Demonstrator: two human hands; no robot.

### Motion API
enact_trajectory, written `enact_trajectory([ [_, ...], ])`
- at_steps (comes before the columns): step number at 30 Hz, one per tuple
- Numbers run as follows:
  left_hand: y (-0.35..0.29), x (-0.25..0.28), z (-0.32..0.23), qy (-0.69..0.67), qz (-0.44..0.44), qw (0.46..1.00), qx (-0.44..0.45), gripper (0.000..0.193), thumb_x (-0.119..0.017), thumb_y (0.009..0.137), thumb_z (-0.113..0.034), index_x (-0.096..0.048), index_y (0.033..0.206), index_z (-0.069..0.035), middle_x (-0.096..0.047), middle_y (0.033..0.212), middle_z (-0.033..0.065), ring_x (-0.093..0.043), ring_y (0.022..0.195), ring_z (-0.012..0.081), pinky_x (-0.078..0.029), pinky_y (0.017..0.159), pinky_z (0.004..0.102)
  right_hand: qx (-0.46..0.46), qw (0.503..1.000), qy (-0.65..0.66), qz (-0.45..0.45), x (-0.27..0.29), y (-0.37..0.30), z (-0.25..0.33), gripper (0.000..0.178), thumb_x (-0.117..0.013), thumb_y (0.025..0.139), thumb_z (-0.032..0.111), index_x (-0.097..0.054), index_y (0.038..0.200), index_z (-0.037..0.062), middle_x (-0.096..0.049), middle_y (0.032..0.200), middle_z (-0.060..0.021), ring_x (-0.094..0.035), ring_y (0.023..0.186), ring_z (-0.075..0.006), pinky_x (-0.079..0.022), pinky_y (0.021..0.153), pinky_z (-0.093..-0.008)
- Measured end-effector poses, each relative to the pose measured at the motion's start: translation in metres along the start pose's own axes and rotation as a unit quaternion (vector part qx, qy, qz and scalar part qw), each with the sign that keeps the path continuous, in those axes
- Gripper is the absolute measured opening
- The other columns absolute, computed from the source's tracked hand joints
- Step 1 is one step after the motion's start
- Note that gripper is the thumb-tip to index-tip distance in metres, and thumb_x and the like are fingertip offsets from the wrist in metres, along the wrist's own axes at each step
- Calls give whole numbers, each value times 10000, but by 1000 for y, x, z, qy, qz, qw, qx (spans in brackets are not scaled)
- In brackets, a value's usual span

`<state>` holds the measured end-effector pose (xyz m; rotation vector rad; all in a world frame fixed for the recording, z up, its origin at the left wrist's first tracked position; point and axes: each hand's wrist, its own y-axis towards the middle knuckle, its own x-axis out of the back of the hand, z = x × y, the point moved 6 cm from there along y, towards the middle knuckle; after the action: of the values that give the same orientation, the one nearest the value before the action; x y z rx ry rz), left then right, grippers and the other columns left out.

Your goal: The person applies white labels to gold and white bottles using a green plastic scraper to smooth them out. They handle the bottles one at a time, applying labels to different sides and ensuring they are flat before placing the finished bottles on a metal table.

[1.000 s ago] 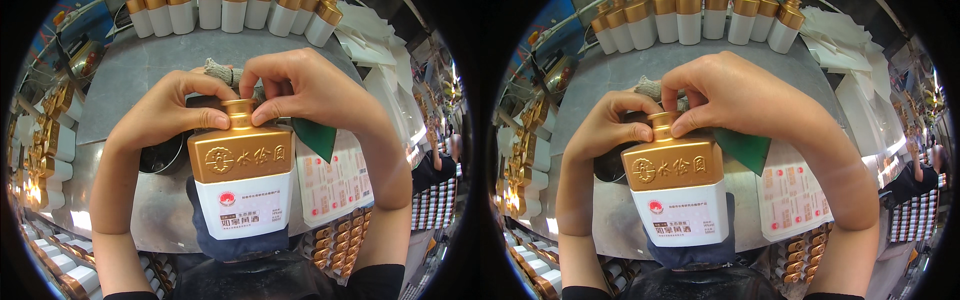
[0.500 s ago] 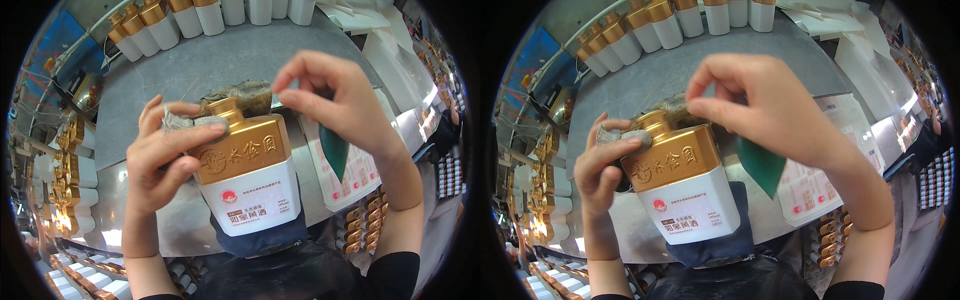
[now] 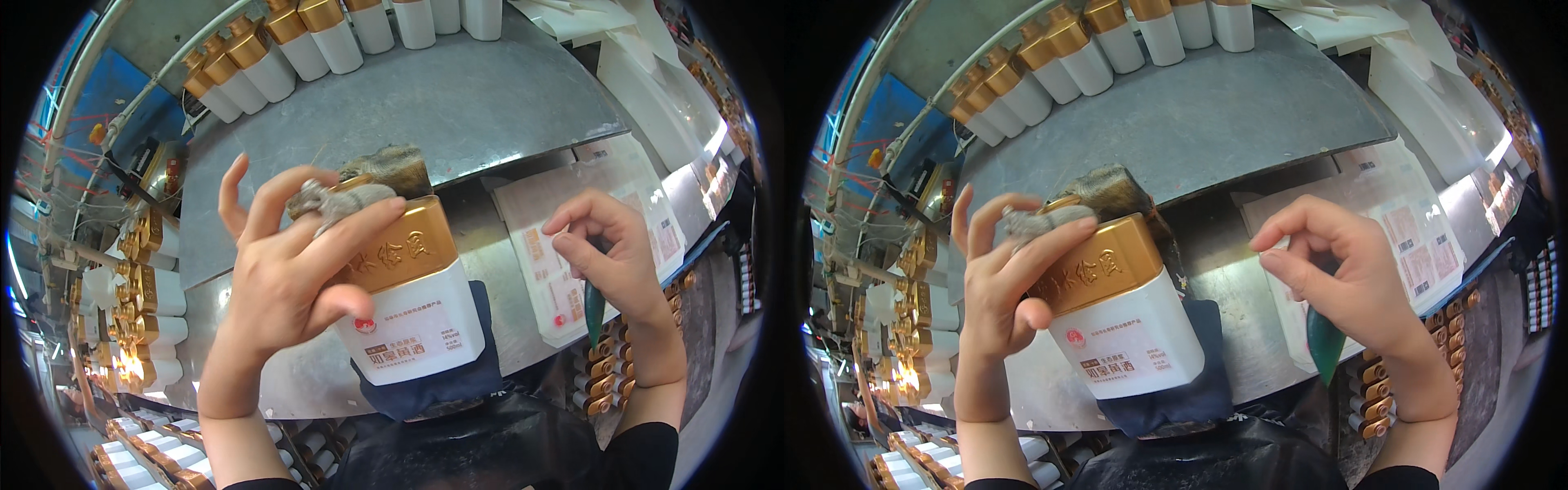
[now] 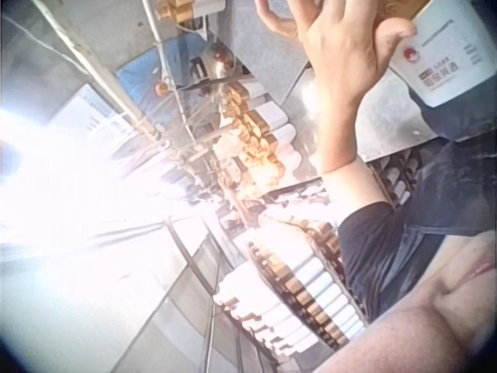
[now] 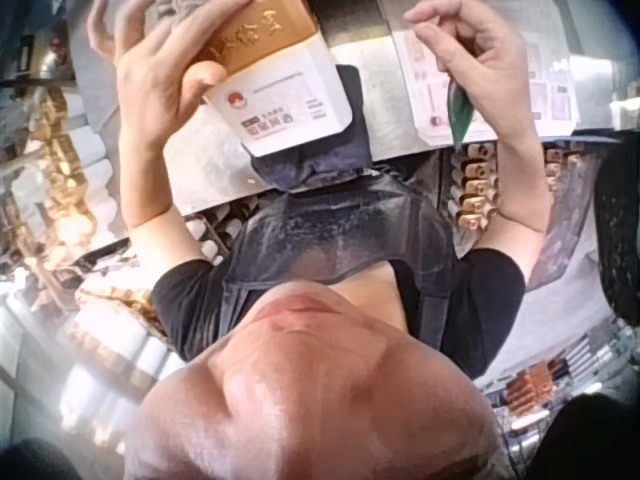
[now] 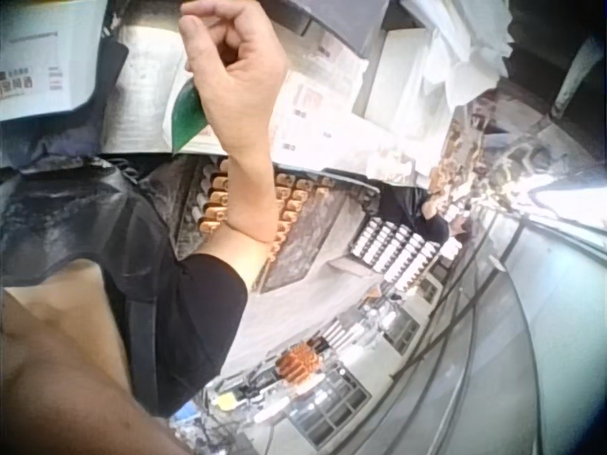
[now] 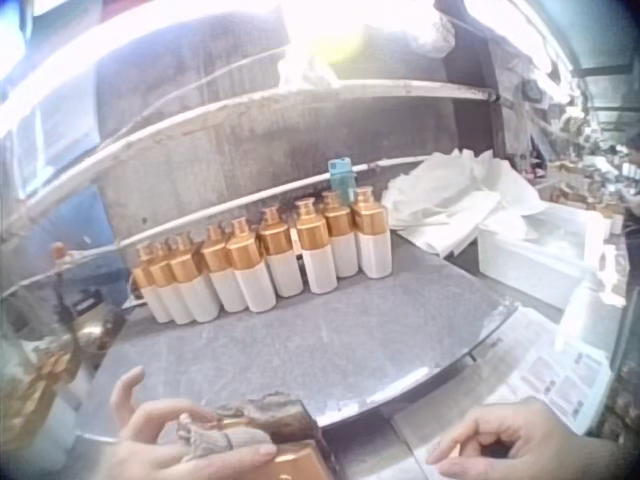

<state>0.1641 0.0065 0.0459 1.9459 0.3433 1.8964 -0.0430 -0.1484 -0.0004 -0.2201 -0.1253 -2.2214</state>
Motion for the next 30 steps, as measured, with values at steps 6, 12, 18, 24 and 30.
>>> enact_trajectory([
  [6, 1, 12, 4, -44, 12, 999, 11, 665, -311, 939, -630, -687, 1149, -123, -677, 779, 26, -559, 1128, 254, -103, 1121, 534, 22, 999, -34, 5, 5, -10, -2, 103, -640, 870, 44, -635, 964, 0, -550, 657, 41, -491, 584, -6, -355, 553, -166],
  [12, -37, 6, 25, -126, -76, 984, 105, 564, -309, 1011, -455, -699, 1099, -56, -694, 803, 51, -580, 1101, 254, -144, 1115, 486, -36, 999, -24, -33, 18, -15, -17, 89, -634, 879, 55, -632, 952, 5, -569, 670, 35, -491, 586, -3, -358, 552, -164],
  [18, -24, 18, 4, -65, -70, 995, 42, 576, -323, 996, -527, -697, 1140, -113, -691, 768, 33, -578, 1117, 239, -130, 1125, 492, -9, 1000, -11, -9, 9, -17, -14, 104, -644, 883, 73, -632, 960, 5, -554, 658, 38, -482, 587, -7, -350, 553, -167],
  [24, 8, -4, -4, -20, 16, 1000, 9, 656, -277, 970, -604, -679, 1151, -118, -711, 871, 80, -519, 1204, 280, -55, 1147, 503, 4, 999, -51, 5, -2, -13, -3, 95, -643, 884, 62, -635, 962, 9, -529, 642, 46, -479, 581, -7, -341, 537, -170],
  [30, -56, 16, 25, -86, -62, 985, 137, 541, -352, 1003, -474, -676, 1133, -61, -704, 1059, 56, -518, 1227, 275, -112, 1152, 496, 2, 995, -97, -8, 9, -1, 9, 78, -633, 900, 75, -633, 946, 12, -544, 659, 43, -480, 579, -8, -344, 534, -161],
])
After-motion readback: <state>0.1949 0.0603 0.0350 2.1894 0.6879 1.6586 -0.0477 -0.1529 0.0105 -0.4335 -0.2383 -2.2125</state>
